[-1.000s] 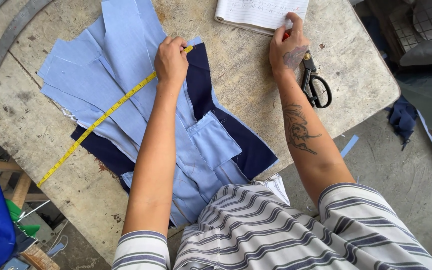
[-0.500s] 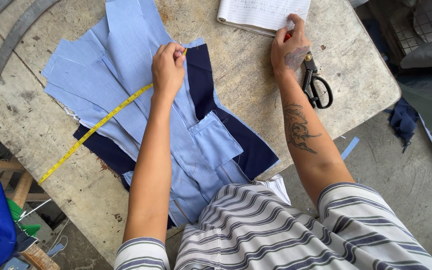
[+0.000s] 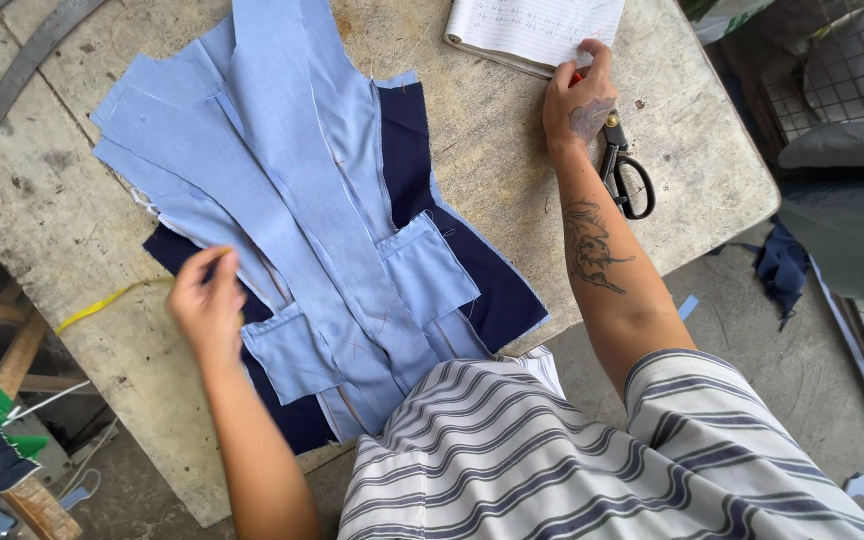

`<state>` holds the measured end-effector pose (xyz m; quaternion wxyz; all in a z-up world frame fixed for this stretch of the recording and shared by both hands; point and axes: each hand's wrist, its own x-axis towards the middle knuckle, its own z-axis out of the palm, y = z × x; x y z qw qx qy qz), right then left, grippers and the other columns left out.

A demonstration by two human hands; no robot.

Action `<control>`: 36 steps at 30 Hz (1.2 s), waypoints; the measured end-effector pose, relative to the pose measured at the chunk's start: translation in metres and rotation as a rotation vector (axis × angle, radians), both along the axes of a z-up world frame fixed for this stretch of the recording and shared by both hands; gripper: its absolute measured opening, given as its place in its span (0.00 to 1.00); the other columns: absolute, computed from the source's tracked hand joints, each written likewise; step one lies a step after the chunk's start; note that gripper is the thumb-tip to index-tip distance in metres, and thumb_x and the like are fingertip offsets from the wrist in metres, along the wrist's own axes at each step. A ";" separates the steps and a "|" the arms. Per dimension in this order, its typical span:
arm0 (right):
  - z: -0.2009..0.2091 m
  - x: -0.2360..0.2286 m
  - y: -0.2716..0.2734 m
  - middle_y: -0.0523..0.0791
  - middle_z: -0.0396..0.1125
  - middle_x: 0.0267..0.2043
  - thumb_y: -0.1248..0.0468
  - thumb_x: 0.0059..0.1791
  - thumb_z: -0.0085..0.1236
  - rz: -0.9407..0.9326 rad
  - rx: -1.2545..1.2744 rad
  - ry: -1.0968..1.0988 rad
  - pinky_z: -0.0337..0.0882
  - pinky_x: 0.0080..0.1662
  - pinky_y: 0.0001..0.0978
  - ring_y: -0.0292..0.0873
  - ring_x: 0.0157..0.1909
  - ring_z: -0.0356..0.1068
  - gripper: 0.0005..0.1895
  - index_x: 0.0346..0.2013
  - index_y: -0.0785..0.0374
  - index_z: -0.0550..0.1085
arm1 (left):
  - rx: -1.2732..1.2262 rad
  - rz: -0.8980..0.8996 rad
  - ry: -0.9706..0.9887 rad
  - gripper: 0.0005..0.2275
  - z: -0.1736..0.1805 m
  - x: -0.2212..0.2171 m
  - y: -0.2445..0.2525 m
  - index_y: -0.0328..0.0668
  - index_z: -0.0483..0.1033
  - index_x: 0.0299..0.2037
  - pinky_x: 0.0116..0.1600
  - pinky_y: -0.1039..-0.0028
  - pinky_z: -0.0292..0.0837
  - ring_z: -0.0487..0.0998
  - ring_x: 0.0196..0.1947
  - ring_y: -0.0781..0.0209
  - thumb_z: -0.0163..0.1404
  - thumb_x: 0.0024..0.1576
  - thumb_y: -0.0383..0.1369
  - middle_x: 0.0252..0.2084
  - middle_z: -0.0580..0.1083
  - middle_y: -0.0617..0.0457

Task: The person measures a light blue fabric piece laid on a dark blue base using a yellow tape measure and a metal ruler. They mark measurements with a red marker and record values in a notebook.

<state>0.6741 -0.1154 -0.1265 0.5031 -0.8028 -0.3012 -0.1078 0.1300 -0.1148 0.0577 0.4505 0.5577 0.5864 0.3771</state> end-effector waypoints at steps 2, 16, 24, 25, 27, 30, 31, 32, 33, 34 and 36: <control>-0.002 0.001 -0.001 0.36 0.69 0.18 0.72 0.49 0.51 0.031 0.012 0.059 0.59 0.18 0.28 0.32 0.16 0.63 0.10 0.42 0.56 0.74 | -0.003 0.248 -0.033 0.05 0.014 -0.036 -0.024 0.44 0.82 0.50 0.24 0.84 0.56 0.61 0.21 0.79 0.61 0.68 0.31 0.40 0.79 0.59; 0.046 -0.044 -0.079 0.46 0.72 0.23 0.65 0.61 0.43 0.289 0.160 0.682 0.76 0.23 0.30 0.41 0.17 0.72 0.11 0.53 0.62 0.73 | 0.255 0.770 0.075 0.03 0.033 -0.215 -0.159 0.46 0.80 0.51 0.26 0.77 0.56 0.62 0.20 0.71 0.57 0.71 0.26 0.47 0.84 0.46; 0.119 -0.191 -0.161 0.45 0.75 0.30 0.69 0.59 0.47 0.557 0.010 0.704 0.64 0.22 0.24 0.38 0.19 0.72 0.10 0.45 0.61 0.79 | 0.104 0.317 0.280 0.07 0.003 -0.112 -0.175 0.45 0.82 0.55 0.53 0.73 0.74 0.81 0.49 0.63 0.56 0.71 0.35 0.49 0.82 0.54; 0.123 -0.211 -0.168 0.49 0.76 0.31 0.70 0.58 0.51 0.650 -0.038 0.688 0.68 0.22 0.26 0.39 0.18 0.72 0.09 0.45 0.63 0.81 | 0.136 0.226 0.221 0.06 -0.005 -0.094 -0.173 0.44 0.84 0.54 0.47 0.72 0.74 0.80 0.41 0.63 0.57 0.69 0.30 0.45 0.82 0.52; 0.134 -0.238 -0.179 0.52 0.77 0.32 0.71 0.58 0.55 0.741 -0.097 0.669 0.72 0.22 0.28 0.40 0.18 0.72 0.08 0.44 0.64 0.82 | 0.159 0.136 0.158 0.07 -0.008 -0.062 -0.175 0.44 0.86 0.53 0.42 0.71 0.74 0.79 0.34 0.62 0.58 0.68 0.26 0.41 0.82 0.50; 0.143 -0.250 -0.178 0.51 0.79 0.34 0.76 0.55 0.57 0.856 -0.208 0.611 0.71 0.21 0.26 0.38 0.16 0.72 0.10 0.45 0.65 0.84 | 0.104 -0.008 0.268 0.08 -0.010 -0.034 -0.175 0.53 0.87 0.49 0.33 0.74 0.68 0.70 0.23 0.65 0.60 0.64 0.27 0.37 0.83 0.58; 0.140 -0.247 -0.175 0.51 0.78 0.36 0.75 0.56 0.56 0.849 -0.209 0.639 0.69 0.20 0.25 0.36 0.16 0.70 0.10 0.46 0.66 0.83 | 0.105 -0.018 0.270 0.08 -0.019 -0.031 -0.174 0.55 0.87 0.49 0.33 0.74 0.68 0.70 0.23 0.65 0.61 0.63 0.28 0.37 0.84 0.59; 0.136 -0.248 -0.171 0.51 0.78 0.38 0.74 0.56 0.56 0.849 -0.213 0.675 0.68 0.20 0.25 0.34 0.17 0.69 0.09 0.46 0.66 0.83 | 0.101 -0.020 0.278 0.09 -0.026 -0.032 -0.175 0.56 0.87 0.49 0.32 0.75 0.68 0.71 0.23 0.65 0.62 0.62 0.29 0.37 0.84 0.60; 0.146 -0.244 -0.172 0.51 0.78 0.38 0.74 0.56 0.56 0.866 -0.216 0.682 0.68 0.20 0.25 0.34 0.17 0.69 0.09 0.46 0.66 0.83 | 0.098 -0.004 0.287 0.09 -0.028 -0.028 -0.175 0.56 0.87 0.49 0.32 0.75 0.68 0.71 0.23 0.65 0.62 0.62 0.29 0.37 0.84 0.60; 0.156 -0.242 -0.171 0.51 0.78 0.39 0.72 0.57 0.57 0.930 -0.269 0.710 0.67 0.22 0.25 0.34 0.17 0.68 0.08 0.48 0.67 0.82 | 0.099 -0.048 0.272 0.08 -0.029 -0.028 -0.176 0.57 0.87 0.49 0.37 0.71 0.73 0.77 0.29 0.57 0.62 0.62 0.30 0.38 0.85 0.58; 0.170 -0.249 -0.172 0.51 0.77 0.39 0.71 0.58 0.58 1.021 -0.328 0.743 0.66 0.24 0.25 0.33 0.18 0.66 0.08 0.50 0.68 0.82 | 0.097 -0.067 0.268 0.08 -0.020 -0.020 -0.180 0.57 0.86 0.49 0.42 0.66 0.77 0.84 0.35 0.49 0.62 0.62 0.31 0.39 0.85 0.55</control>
